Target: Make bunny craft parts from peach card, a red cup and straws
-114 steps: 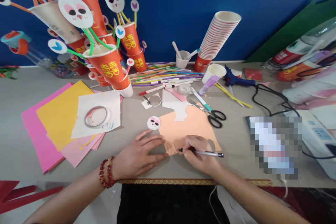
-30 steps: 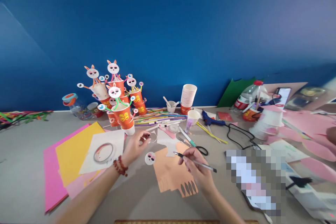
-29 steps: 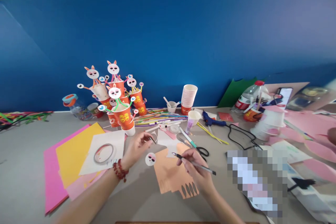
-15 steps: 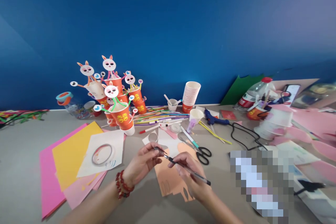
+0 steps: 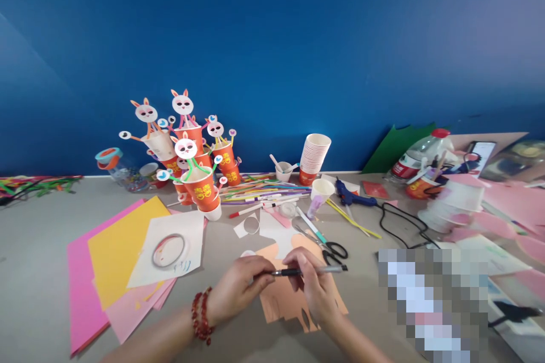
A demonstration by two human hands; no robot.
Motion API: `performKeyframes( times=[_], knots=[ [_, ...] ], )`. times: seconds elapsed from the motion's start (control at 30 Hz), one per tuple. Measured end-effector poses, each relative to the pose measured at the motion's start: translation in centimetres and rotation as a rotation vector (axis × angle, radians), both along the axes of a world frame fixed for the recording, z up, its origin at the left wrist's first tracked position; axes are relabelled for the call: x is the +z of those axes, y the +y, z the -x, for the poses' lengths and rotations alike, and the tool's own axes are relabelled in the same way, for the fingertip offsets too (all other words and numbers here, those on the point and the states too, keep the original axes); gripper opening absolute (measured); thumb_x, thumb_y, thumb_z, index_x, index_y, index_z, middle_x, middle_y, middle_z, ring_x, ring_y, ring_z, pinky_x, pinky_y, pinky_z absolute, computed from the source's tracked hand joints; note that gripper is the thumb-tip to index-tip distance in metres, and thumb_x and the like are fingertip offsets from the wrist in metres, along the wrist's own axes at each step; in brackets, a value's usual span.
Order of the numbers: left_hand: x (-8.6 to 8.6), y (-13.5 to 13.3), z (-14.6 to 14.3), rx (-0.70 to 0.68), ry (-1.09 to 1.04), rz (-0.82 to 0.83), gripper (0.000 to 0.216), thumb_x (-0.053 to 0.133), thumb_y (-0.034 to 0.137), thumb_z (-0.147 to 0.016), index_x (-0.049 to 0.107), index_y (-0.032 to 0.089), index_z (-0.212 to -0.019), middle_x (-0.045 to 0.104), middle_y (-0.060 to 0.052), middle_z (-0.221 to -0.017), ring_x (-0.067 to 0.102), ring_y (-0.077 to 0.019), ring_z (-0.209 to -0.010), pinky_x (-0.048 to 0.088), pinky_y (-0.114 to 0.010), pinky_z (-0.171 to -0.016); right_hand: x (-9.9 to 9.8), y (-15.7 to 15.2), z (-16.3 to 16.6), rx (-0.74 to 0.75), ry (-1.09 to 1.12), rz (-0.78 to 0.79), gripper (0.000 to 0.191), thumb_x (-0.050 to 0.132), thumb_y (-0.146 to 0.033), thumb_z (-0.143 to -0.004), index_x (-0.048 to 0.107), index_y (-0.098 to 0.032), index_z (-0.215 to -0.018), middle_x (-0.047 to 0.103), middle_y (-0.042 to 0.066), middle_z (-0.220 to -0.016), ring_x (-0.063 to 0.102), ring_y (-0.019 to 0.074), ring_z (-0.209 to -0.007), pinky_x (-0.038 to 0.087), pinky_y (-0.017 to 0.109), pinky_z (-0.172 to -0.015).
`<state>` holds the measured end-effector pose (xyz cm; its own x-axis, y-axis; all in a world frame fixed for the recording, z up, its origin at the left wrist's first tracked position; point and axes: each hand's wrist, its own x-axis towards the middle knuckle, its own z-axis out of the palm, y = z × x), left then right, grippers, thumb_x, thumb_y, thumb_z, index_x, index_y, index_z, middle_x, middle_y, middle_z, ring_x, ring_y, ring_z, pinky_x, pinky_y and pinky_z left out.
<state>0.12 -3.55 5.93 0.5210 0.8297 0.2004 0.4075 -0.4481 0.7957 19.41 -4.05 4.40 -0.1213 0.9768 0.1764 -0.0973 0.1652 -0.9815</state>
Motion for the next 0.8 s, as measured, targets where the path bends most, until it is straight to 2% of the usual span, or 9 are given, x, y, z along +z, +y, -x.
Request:
performKeyframes(
  times=[0.2,0.3,0.37,0.43,0.47,0.53,0.63,0.7,0.8],
  knots=[
    [0.6,-0.8,-0.7,0.068,0.004,-0.101,0.022,0.043,0.030,-0.098,0.062,0.019,-0.092,0.067,-0.005,-0.080,0.060,-0.0176,-0.072,0.044,-0.027,-0.067,-0.6,0.7,2.3,-0.148,0.130,0.081,0.052,0.039,-0.053,-0.095,0.052,-0.020,-0.058,0.041,-0.003,-0.051,0.033,0.0097,-0.041,0.024,0.022,-0.039],
    [0.0,-0.5,-0.1,0.124,-0.053,-0.046,0.026,0.042,0.033,-0.098,0.063,0.019,-0.090,0.063,-0.003,-0.071,0.058,-0.0159,-0.065,0.044,-0.025,-0.063,0.1,1.6,2.7,-0.052,0.059,0.034,0.053,0.037,-0.056,-0.096,0.052,-0.021,-0.059,0.038,-0.005,-0.048,0.032,0.0100,-0.040,0.026,0.022,-0.039],
    [-0.7,0.3,1.2,0.175,-0.087,-0.001,0.027,0.043,0.035,-0.098,0.064,0.019,-0.091,0.062,-0.002,-0.068,0.058,-0.0147,-0.061,0.046,-0.024,-0.060,0.8,3.2,2.9,0.090,-0.129,-0.087,0.056,0.027,-0.056,-0.099,0.058,-0.020,-0.069,0.040,-0.005,-0.047,0.036,0.0106,-0.039,0.031,0.022,-0.040],
    [-1.4,1.5,3.3,0.309,-0.078,-0.038,0.026,0.045,0.037,-0.097,0.065,0.019,-0.093,0.064,-0.001,-0.070,0.060,-0.0152,-0.062,0.047,-0.025,-0.061,1.5,5.7,3.1,0.206,-0.447,-0.255,0.059,0.013,-0.049,-0.103,0.063,-0.019,-0.089,0.055,-0.001,-0.057,0.049,0.0125,-0.046,0.041,0.023,-0.047],
    [-1.8,2.0,4.4,0.401,-0.068,-0.065,0.026,0.044,0.037,-0.097,0.064,0.019,-0.096,0.064,-0.001,-0.069,0.060,-0.0156,-0.062,0.048,-0.025,-0.061,1.7,7.3,3.3,0.198,-0.657,-0.319,0.063,0.003,-0.039,-0.104,0.062,-0.019,-0.096,0.062,0.002,-0.066,0.055,0.0130,-0.052,0.044,0.024,-0.053],
    [-2.6,2.8,6.8,0.534,0.021,-0.125,0.026,0.043,0.036,-0.098,0.063,0.019,-0.097,0.064,0.000,-0.067,0.062,-0.0161,-0.062,0.049,-0.025,-0.060,1.7,10.5,3.9,0.160,-0.775,-0.345,0.046,0.021,-0.035,-0.105,0.062,-0.018,-0.097,0.068,0.007,-0.084,0.063,0.0172,-0.073,0.049,0.028,-0.067],
    [-3.5,3.0,9.4,0.552,0.219,-0.283,0.023,0.045,0.033,-0.097,0.064,0.020,-0.099,0.071,-0.004,-0.081,0.066,-0.0185,-0.070,0.050,-0.027,-0.065,0.7,14.4,5.2,0.169,-0.916,-0.377,0.015,0.054,-0.024,-0.093,0.066,-0.016,-0.093,0.068,0.013,-0.101,0.059,0.0282,-0.103,0.048,0.037,-0.084],
    [-3.8,2.6,10.2,0.536,0.269,-0.334,0.021,0.048,0.032,-0.096,0.066,0.020,-0.098,0.073,-0.006,-0.088,0.067,-0.0217,-0.078,0.050,-0.031,-0.070,-0.4,16.0,6.0,0.211,-0.983,-0.388,0.009,0.060,-0.018,-0.090,0.068,-0.013,-0.091,0.068,0.014,-0.104,0.058,0.0299,-0.109,0.048,0.040,-0.088],
    [-3.8,2.0,10.5,0.466,0.340,-0.396,0.019,0.052,0.030,-0.094,0.069,0.022,-0.096,0.074,-0.007,-0.088,0.066,-0.0235,-0.079,0.048,-0.035,-0.074,-1.4,17.2,6.7,0.273,-1.019,-0.400,0.020,0.060,-0.027,-0.094,0.064,-0.015,-0.110,0.064,0.010,-0.117,0.061,0.0244,-0.105,0.052,0.043,-0.090]
  ],
)
